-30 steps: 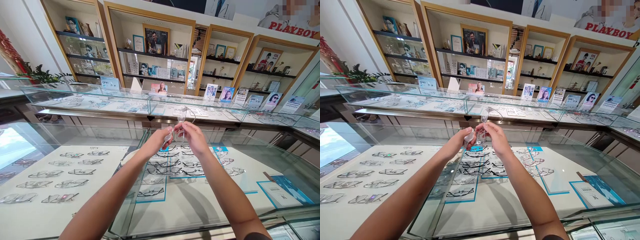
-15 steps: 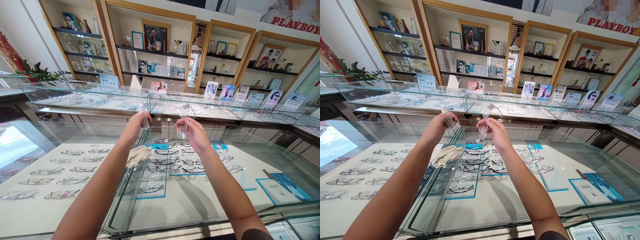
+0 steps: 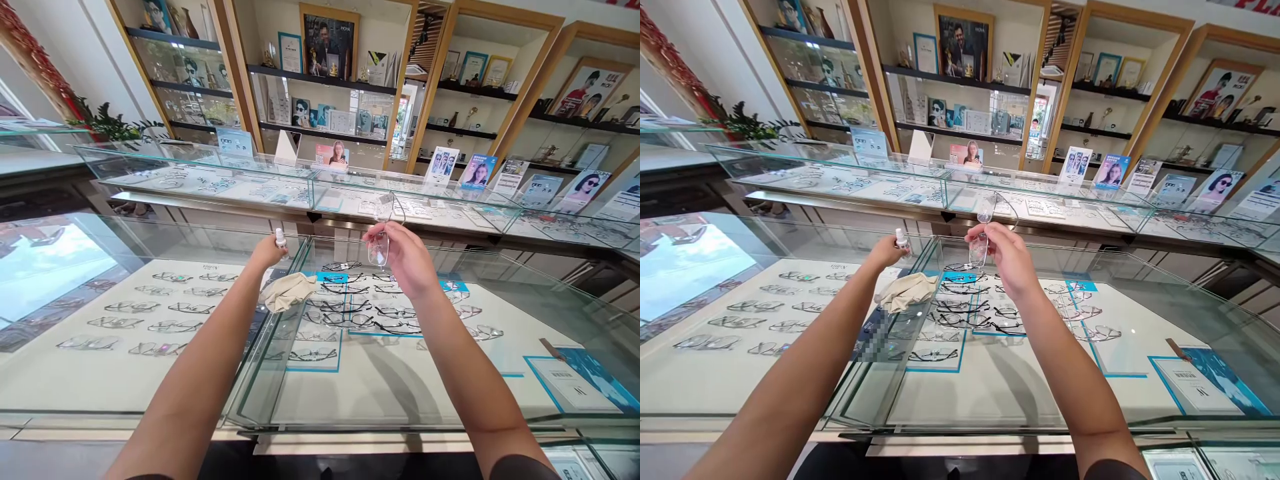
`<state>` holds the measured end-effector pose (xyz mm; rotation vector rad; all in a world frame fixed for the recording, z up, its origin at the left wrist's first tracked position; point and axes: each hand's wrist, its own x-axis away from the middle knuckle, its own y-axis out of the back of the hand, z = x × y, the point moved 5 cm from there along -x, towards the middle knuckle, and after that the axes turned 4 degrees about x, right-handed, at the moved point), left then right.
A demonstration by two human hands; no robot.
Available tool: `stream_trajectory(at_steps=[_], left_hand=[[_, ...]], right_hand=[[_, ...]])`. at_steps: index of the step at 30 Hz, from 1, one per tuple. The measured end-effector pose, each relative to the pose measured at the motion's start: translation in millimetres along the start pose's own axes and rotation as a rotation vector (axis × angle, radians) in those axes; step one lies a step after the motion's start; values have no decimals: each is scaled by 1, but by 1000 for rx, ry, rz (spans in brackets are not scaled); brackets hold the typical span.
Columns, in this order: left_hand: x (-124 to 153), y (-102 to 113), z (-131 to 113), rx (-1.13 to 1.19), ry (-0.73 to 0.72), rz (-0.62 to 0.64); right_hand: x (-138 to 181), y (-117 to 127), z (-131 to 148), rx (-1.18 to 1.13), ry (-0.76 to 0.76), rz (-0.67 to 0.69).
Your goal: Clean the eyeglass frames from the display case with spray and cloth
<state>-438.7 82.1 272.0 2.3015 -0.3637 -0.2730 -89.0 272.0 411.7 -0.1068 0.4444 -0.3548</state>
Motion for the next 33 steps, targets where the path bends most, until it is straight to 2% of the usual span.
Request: stream_trajectory(at_steps=[6,15,19,22,23,25,27,30,33], left_hand=[[-5,-4,9,-92,43,28],[-1,-6,8,-131,49,78],[7,8,-3,-130,61,-12],[18,30,-24,-167,32,-171],[23,35,-34,-178,-4,-187],[31,34,-53,-191,-101,-94],[40,19,-67,-196,-172,112],[53,-13,-72,-218,-170,385],[61,-36,-68,-248,-130,499]], right_hand=[[0,-1,1,17,-11,6],[1,-1,1,58,-19,2],[2,-1,3,67,-15,2],[3,0,5,55,-5,-7],[3,0,6,47,-3,-6],[4,0,7,31,-1,-3],[4,0,7,18,0,0],[4,0,7,11,4,6],[5,-1,8,28,-1,4]])
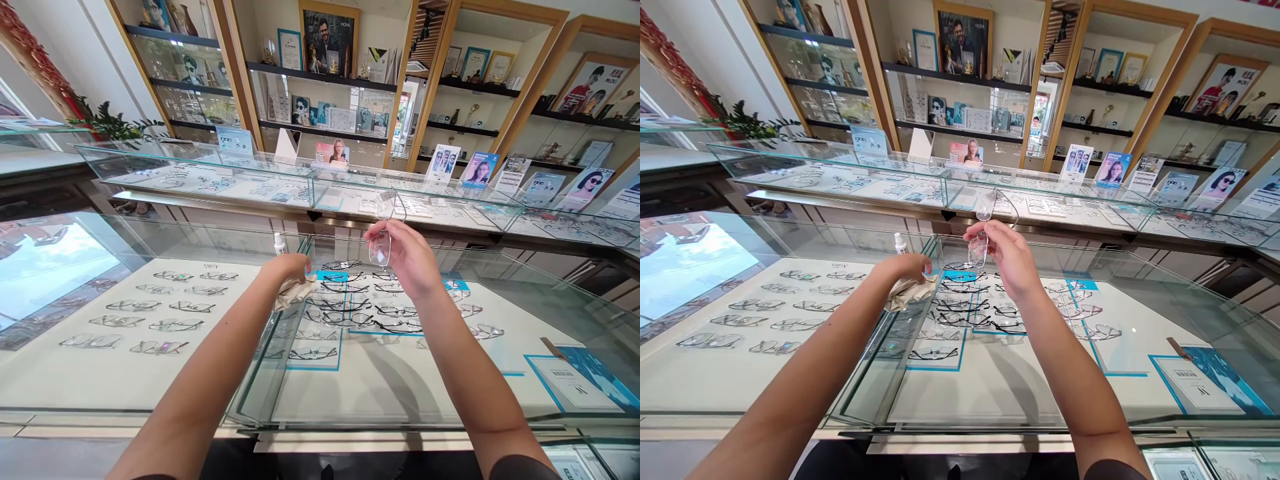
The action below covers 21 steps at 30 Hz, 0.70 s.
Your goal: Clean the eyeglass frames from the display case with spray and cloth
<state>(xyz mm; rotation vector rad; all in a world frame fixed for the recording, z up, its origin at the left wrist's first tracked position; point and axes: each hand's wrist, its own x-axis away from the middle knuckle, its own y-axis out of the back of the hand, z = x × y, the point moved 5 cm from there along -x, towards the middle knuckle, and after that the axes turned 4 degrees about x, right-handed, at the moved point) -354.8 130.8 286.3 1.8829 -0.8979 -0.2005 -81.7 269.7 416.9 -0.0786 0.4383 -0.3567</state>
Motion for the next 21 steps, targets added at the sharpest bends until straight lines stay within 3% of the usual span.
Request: stream_trajectory(at_steps=[4,13,21], left_hand=[[-3,-4,4,4,-11,32],[10,46,6,241,-199,-128],[52,72,-26,602,-358,-177]], right_hand=[[1,0,3,18,-11,-11],[0,0,1,35,-13,-11],[1,-5,-3,22,-35,13]])
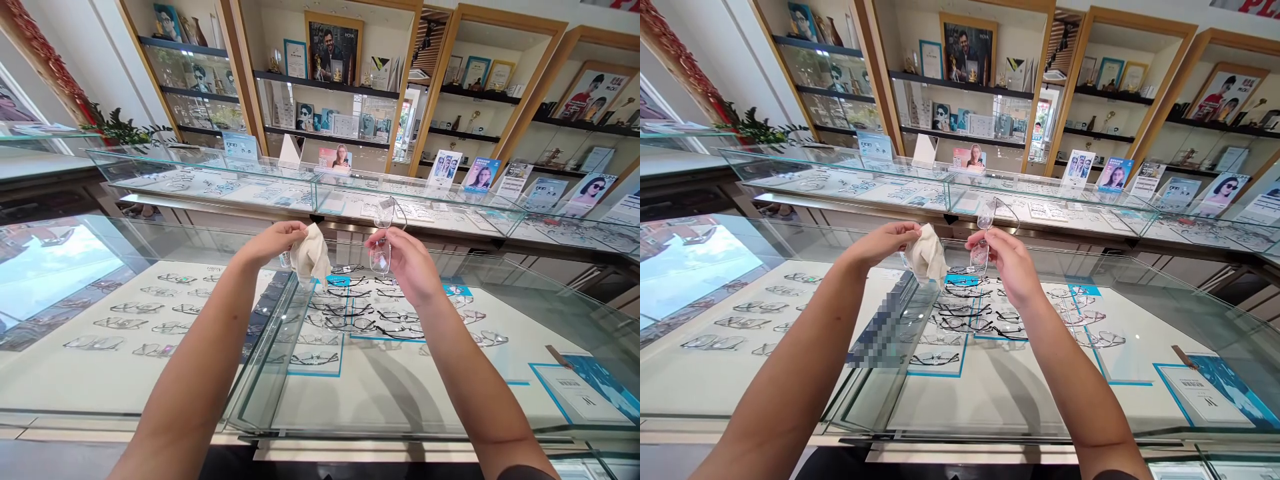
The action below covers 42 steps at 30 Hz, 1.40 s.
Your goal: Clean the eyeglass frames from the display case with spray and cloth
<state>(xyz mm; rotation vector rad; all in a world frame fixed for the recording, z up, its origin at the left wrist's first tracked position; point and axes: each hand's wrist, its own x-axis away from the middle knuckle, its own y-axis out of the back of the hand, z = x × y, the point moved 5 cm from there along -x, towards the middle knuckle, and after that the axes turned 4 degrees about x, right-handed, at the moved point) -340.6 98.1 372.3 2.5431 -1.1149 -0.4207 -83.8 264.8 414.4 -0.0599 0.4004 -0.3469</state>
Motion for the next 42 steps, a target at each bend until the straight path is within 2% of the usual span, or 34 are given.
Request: stream_trajectory(at_steps=[4,8,11,19,28,33,42], left_hand=[[16,-14,-38,247,-59,-116],[36,-37,-70,281,-106,-209],[45,-53,-82,338,-151,-224],[50,-75,-85,427,-205,-164],[59,-76,-89,272,-347,-184],[62,-76,-91,221,-378,-202],[69,-85,-100,45,-407,-211]], right_hand=[[0,-4,-5,13,-18,13],[0,-13,-13,9,-39,44],[1,-20,-18,7,-48,74],[2,-28,-32,-13,-99,100],[-3,-22,-37,8,-109,2],[-4,-20,-37,20,-117,-42],[-4,-23,-40,33,-91,36]])
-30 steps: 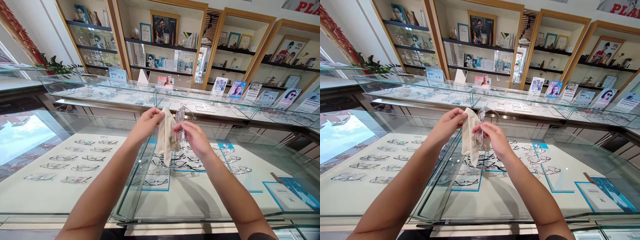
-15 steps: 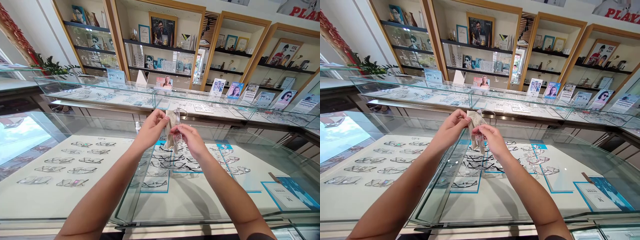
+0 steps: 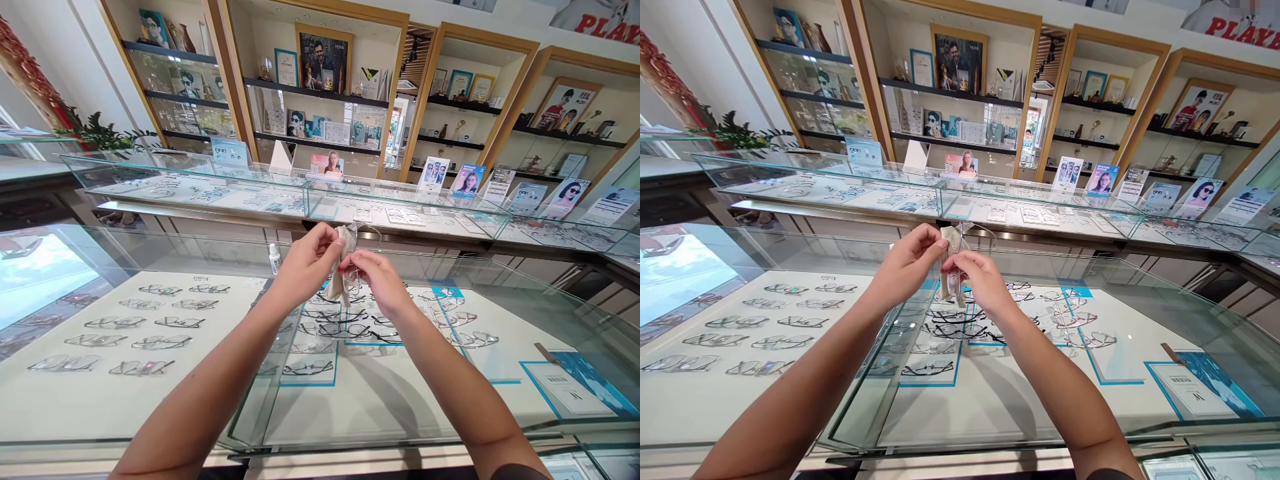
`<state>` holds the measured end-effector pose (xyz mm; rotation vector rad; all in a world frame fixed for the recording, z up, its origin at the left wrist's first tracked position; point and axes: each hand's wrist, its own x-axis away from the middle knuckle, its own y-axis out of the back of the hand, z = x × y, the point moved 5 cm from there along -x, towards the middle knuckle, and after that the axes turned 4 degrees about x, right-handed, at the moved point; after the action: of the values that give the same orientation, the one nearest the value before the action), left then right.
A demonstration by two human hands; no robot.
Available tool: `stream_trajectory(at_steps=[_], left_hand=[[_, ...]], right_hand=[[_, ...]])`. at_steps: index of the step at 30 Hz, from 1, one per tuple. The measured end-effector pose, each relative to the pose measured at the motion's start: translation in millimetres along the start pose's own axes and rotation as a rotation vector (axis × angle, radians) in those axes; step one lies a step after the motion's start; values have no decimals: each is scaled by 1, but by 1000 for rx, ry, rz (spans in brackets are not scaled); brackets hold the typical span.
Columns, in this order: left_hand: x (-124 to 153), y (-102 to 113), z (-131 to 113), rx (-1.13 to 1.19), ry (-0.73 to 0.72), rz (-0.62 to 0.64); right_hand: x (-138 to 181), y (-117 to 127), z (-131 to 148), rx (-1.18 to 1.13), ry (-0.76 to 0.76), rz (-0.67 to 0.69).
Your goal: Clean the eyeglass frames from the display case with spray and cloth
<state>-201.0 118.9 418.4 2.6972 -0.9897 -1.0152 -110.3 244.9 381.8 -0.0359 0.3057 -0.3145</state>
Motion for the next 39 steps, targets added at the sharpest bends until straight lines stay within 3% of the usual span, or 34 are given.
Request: stream_trajectory(at_steps=[5,11,15,20,26,34,39], left_hand=[[-3,-6,6,143,-27,-98],[-6,-13,21,503,125,-190],[-6,-22,25,624,295,-37],[-4,-30,17,661,329,174],[-4,-34,13,851,300,221],[-6,-29,10,826,270,367],[-7,-27,14,826,279,322]], right_hand=[[1,-3,1,-9,5,50],[1,-6,-1,-11,35,113],[0,-4,1,-7,84,147],[0,-5,4,-30,80,185],[0,-9,5,-95,71,219],[0,-7,6,-191,27,245],[0,-6,5,-198,4,237]])
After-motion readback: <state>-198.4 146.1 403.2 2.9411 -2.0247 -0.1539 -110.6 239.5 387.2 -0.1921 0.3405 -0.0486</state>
